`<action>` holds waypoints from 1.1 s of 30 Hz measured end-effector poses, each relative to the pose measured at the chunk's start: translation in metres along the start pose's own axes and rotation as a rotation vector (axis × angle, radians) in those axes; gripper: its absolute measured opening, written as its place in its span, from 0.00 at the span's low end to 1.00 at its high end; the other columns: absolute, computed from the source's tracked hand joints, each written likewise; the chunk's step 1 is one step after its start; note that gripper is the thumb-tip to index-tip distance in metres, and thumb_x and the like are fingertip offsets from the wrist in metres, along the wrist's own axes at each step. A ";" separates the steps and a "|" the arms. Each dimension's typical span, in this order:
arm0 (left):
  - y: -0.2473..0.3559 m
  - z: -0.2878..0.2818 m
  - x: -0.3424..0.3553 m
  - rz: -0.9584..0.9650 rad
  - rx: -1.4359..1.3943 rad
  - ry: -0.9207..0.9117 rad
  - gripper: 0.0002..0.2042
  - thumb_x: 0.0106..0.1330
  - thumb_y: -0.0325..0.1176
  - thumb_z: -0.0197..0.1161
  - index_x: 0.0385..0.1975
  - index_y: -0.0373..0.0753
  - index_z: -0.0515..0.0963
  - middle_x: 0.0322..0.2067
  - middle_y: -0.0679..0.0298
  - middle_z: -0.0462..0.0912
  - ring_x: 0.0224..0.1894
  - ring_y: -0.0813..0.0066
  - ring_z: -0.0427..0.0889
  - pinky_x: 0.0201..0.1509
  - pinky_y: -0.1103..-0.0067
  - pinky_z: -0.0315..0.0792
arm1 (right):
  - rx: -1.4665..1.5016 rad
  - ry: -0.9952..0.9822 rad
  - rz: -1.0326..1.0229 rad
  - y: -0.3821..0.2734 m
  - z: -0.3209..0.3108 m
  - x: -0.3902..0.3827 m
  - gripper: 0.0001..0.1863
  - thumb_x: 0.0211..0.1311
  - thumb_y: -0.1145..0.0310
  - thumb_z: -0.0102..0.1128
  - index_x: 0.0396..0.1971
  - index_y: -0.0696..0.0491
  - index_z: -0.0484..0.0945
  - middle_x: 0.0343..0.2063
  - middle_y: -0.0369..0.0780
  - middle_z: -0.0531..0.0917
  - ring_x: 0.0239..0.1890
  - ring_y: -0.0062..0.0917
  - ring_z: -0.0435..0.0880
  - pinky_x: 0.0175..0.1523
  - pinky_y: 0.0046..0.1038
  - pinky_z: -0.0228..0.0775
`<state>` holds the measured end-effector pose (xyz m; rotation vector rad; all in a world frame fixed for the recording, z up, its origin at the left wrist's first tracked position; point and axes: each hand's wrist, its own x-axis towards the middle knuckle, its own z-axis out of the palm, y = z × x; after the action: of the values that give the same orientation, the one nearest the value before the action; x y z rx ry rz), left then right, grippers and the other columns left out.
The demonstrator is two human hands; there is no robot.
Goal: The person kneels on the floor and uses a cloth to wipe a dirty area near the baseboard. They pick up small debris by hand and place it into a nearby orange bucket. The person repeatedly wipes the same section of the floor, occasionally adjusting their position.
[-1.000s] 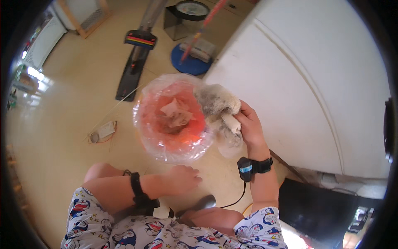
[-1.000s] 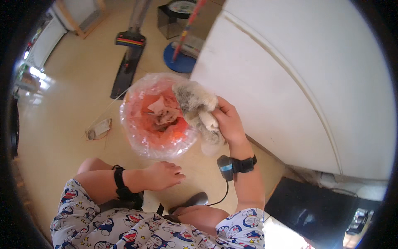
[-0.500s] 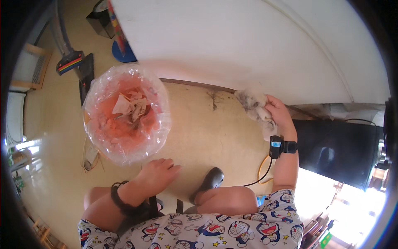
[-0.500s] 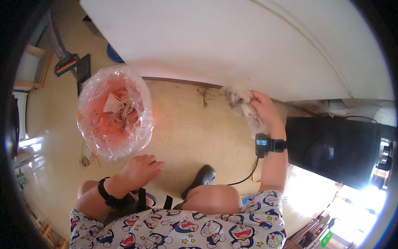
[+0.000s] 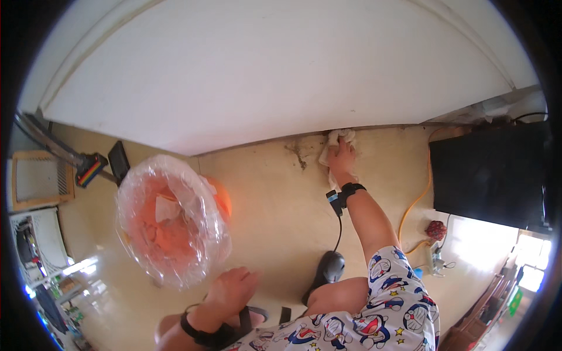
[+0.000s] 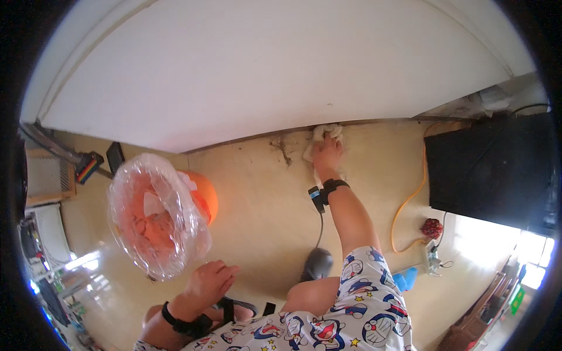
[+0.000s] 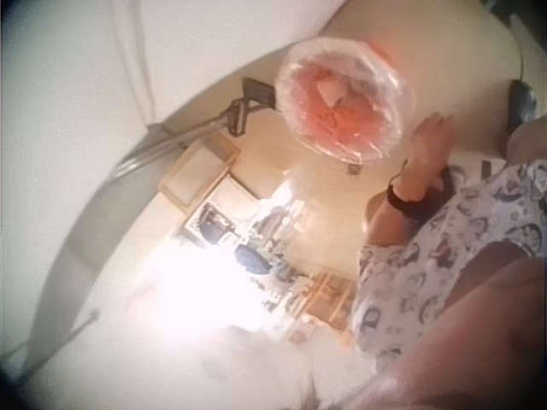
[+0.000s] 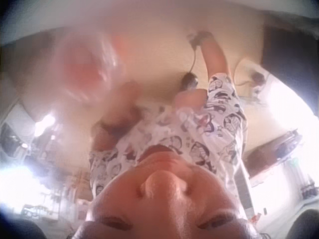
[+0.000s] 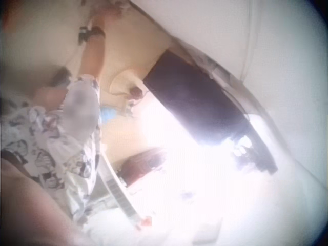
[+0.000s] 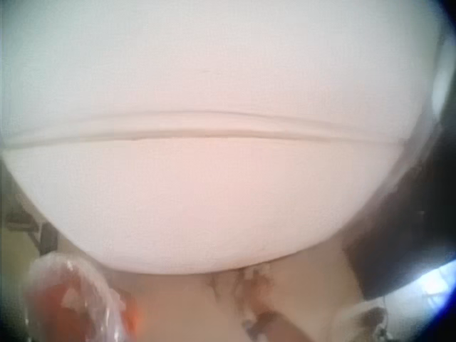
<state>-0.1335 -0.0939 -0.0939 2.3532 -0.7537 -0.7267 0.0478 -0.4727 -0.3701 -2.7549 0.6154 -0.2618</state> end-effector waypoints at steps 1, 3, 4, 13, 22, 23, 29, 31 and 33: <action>0.001 -0.002 0.000 -0.023 -0.026 -0.003 0.11 0.58 0.30 0.64 0.42 0.44 0.79 0.26 0.60 0.74 0.28 0.59 0.77 0.30 0.68 0.73 | -0.070 0.034 -0.011 -0.003 0.005 0.001 0.25 0.57 0.65 0.56 0.56 0.53 0.71 0.54 0.47 0.74 0.58 0.47 0.67 0.60 0.45 0.63; 0.001 -0.005 -0.001 -0.050 -0.044 -0.014 0.11 0.58 0.30 0.64 0.42 0.43 0.79 0.26 0.59 0.74 0.28 0.58 0.77 0.30 0.68 0.73 | -0.227 -0.072 0.080 -0.011 0.009 0.004 0.31 0.57 0.63 0.58 0.62 0.53 0.66 0.58 0.45 0.69 0.60 0.41 0.65 0.63 0.41 0.60; 0.000 -0.006 -0.002 -0.078 -0.052 -0.012 0.12 0.58 0.30 0.64 0.42 0.43 0.80 0.26 0.59 0.74 0.28 0.58 0.77 0.31 0.68 0.73 | -0.210 -0.084 0.096 -0.016 0.008 0.007 0.30 0.57 0.63 0.58 0.61 0.54 0.67 0.57 0.45 0.69 0.59 0.41 0.65 0.63 0.41 0.60; -0.002 0.001 0.004 -0.112 -0.062 0.002 0.11 0.58 0.29 0.64 0.40 0.43 0.80 0.25 0.60 0.73 0.28 0.60 0.77 0.31 0.69 0.73 | -0.068 -0.102 0.171 -0.051 0.018 0.011 0.21 0.51 0.72 0.60 0.49 0.56 0.77 0.56 0.49 0.67 0.57 0.44 0.68 0.58 0.40 0.68; -0.001 0.004 0.023 -0.021 -0.028 0.005 0.12 0.57 0.28 0.64 0.42 0.42 0.79 0.27 0.59 0.75 0.30 0.59 0.78 0.32 0.69 0.73 | -0.024 -0.412 -0.413 -0.070 -0.007 -0.007 0.29 0.47 0.76 0.63 0.55 0.55 0.71 0.53 0.43 0.71 0.50 0.44 0.75 0.56 0.40 0.71; 0.000 0.004 0.023 -0.015 -0.024 0.024 0.12 0.57 0.28 0.64 0.42 0.42 0.79 0.28 0.59 0.75 0.30 0.59 0.78 0.32 0.69 0.73 | -0.031 -0.404 -0.396 -0.071 -0.011 -0.009 0.30 0.47 0.76 0.63 0.55 0.55 0.69 0.52 0.44 0.71 0.51 0.45 0.75 0.55 0.40 0.72; 0.009 0.004 0.012 -0.120 -0.025 0.029 0.12 0.57 0.27 0.64 0.42 0.41 0.79 0.27 0.58 0.75 0.29 0.58 0.77 0.32 0.69 0.73 | 0.077 -0.320 -0.236 -0.081 -0.003 -0.013 0.29 0.47 0.74 0.64 0.53 0.54 0.71 0.52 0.46 0.70 0.53 0.44 0.72 0.55 0.42 0.71; 0.010 0.005 0.009 -0.139 -0.024 0.016 0.12 0.58 0.27 0.64 0.42 0.41 0.79 0.27 0.58 0.75 0.29 0.58 0.77 0.32 0.69 0.73 | 0.151 -0.341 -0.180 -0.086 0.006 -0.011 0.22 0.50 0.73 0.61 0.48 0.52 0.77 0.55 0.46 0.69 0.56 0.43 0.70 0.56 0.42 0.69; 0.010 0.007 0.006 -0.132 -0.039 0.000 0.12 0.58 0.27 0.64 0.43 0.42 0.79 0.27 0.58 0.75 0.29 0.58 0.77 0.32 0.69 0.73 | 0.061 -0.391 -0.211 -0.088 0.014 -0.011 0.20 0.51 0.73 0.60 0.48 0.51 0.78 0.56 0.45 0.69 0.57 0.43 0.70 0.56 0.42 0.70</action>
<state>-0.1367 -0.1071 -0.0940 2.3839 -0.5835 -0.7900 0.0754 -0.3883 -0.3555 -2.7027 0.2119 0.2077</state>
